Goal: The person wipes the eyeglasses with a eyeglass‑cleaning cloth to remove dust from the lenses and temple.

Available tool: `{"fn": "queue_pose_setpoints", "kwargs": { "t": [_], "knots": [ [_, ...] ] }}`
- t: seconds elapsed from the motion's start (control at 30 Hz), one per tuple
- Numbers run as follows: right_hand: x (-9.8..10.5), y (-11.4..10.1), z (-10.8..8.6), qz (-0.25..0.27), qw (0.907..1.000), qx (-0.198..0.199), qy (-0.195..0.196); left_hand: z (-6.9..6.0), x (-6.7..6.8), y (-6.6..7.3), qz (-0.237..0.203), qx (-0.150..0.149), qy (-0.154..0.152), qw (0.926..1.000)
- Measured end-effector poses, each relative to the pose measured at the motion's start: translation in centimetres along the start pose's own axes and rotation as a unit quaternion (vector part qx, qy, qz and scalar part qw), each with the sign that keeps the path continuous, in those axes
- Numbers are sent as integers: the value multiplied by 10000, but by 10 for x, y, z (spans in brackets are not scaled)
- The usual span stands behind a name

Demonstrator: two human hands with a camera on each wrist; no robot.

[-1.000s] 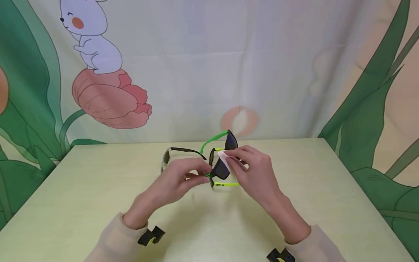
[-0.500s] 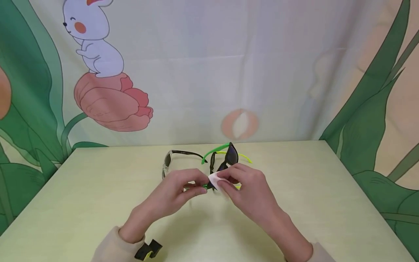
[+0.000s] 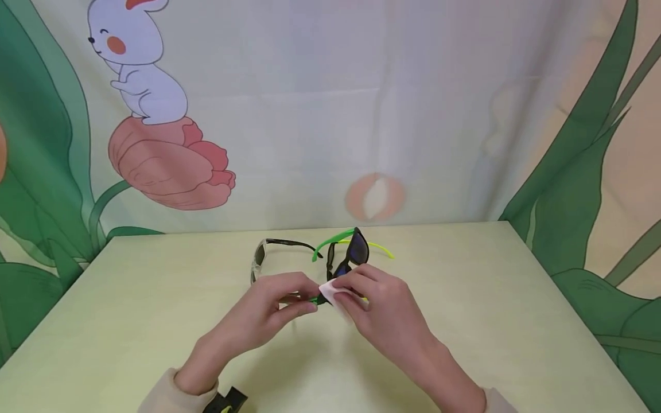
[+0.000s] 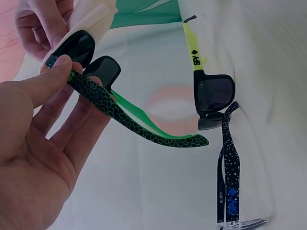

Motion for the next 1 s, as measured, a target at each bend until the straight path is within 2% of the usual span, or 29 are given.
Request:
{"fn": "queue_pose_setpoints", "kwargs": {
  "t": [0.2,0.37,0.53,0.77,1.0],
  "knots": [
    [5,3,3,-209,9997,-91,106,-2,3,2,-80,-122,72,9999],
    [9,8,0,-308,9986,-373,200,-2,2,2,-71,-160,-48,9998],
    [9,11,-2,-366,9977,-550,134,-2,1,1,-63,-160,-110,9998],
    [7,7,-3,-494,9982,-344,15,-1,1,1,-4,-229,10,9997],
    [0,-2,-5,-311,9994,85,-112,-2,0,0,61,-302,270,9992]
  ]
}}
Point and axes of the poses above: each hand's wrist, its own z-axis towards the middle knuckle, its own x-axis out of the back of the hand, y = z × x, the point moved 5 cm from there along z, towards the middle knuckle, and after that the axes turned 5 degrees about -y, right-handed, at the moved point
